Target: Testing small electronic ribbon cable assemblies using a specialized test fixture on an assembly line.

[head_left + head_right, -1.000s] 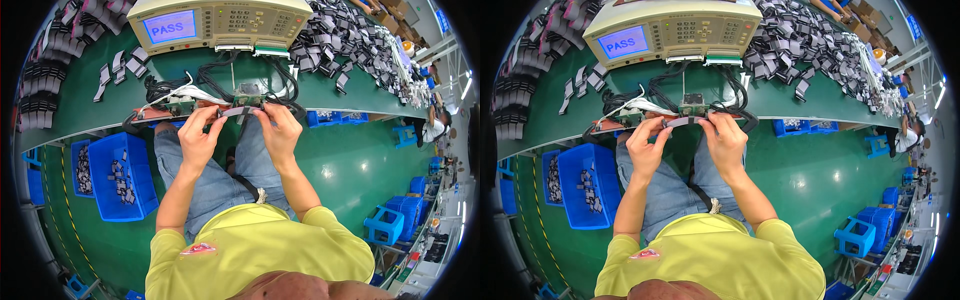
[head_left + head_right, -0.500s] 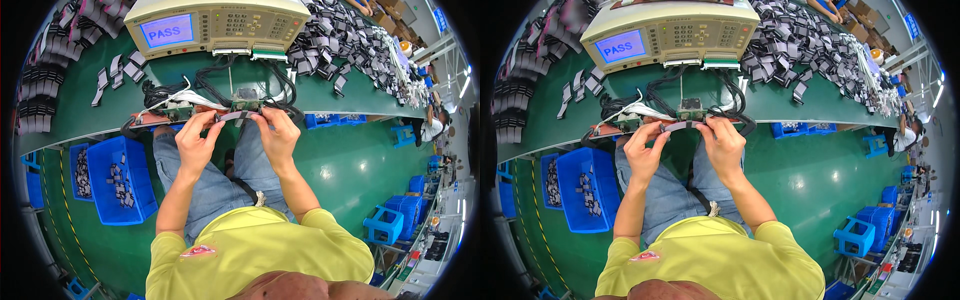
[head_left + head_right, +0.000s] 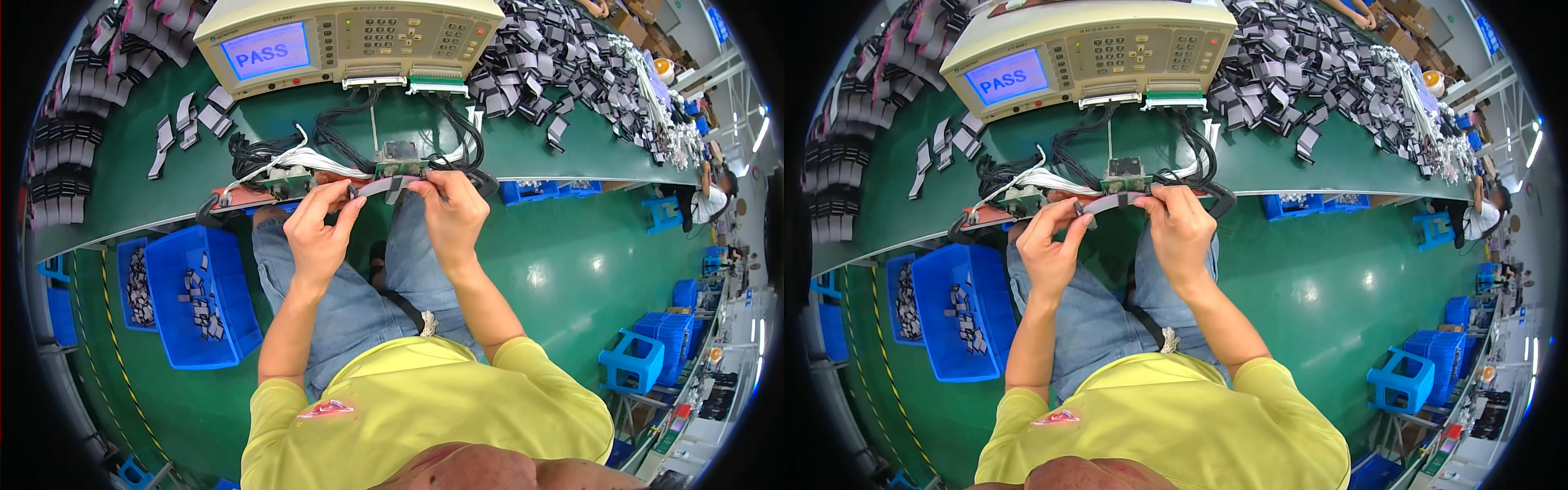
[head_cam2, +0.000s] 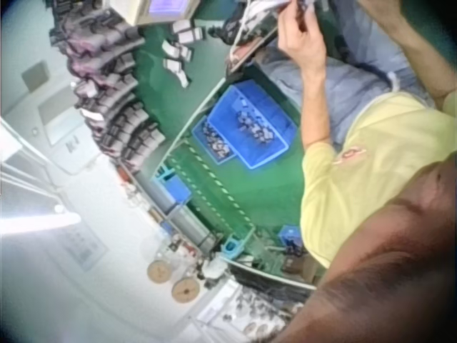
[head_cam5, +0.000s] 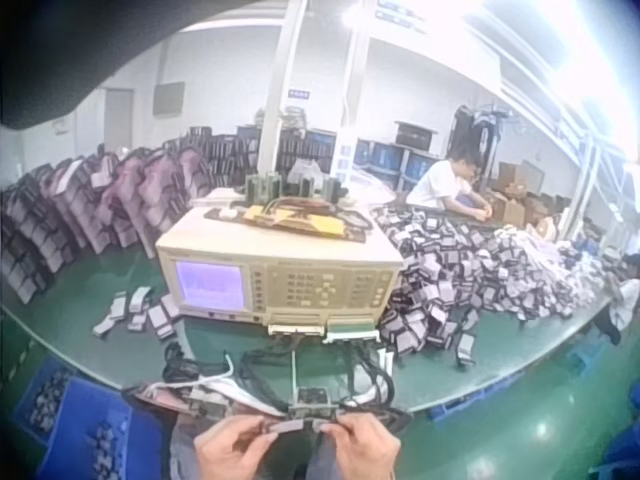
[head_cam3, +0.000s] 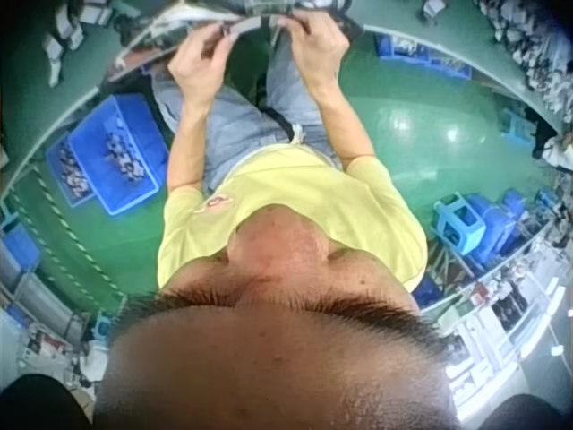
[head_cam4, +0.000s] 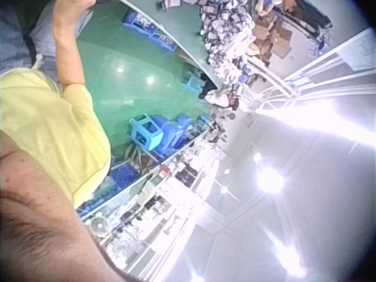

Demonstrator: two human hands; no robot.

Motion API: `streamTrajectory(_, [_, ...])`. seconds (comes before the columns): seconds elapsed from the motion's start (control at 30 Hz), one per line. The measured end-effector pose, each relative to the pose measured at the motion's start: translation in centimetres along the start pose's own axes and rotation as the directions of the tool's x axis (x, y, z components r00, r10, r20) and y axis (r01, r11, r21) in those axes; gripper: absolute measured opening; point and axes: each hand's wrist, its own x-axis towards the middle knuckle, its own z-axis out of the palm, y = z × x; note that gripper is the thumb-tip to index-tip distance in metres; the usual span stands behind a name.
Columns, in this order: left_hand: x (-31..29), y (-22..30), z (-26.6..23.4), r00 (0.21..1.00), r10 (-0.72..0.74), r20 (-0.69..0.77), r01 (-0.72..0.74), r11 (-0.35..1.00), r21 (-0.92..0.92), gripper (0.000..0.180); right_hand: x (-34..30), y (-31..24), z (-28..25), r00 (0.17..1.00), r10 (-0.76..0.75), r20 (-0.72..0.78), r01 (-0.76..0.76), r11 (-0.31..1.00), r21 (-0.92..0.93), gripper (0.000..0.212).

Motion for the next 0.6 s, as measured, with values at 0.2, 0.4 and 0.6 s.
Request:
streamTrajectory(0.2, [0.0,0.1,0.4,1.0,0.019,-0.023,-0.019,1.0,0.025,0.027,0.5,0.1,0.2,1.0,0.015,-0.014,-0.015,0.999,0.041,0.03])
streamTrajectory(0.4, [-1.3,0.8,-1.0,0.972,0.003,0.234,0.019,0.996,-0.09,0.025,1.2,-1.8,-1.4,0.91,-0.361,0.203,0.322,0.925,0.199,0.045])
streamTrajectory(0.6, [-1.1,0.8,0.1,0.98,-0.047,0.196,0.078,0.985,-0.155,0.022,0.7,-2.5,-1.7,0.861,-0.285,0.422,0.285,0.956,0.065,0.027])
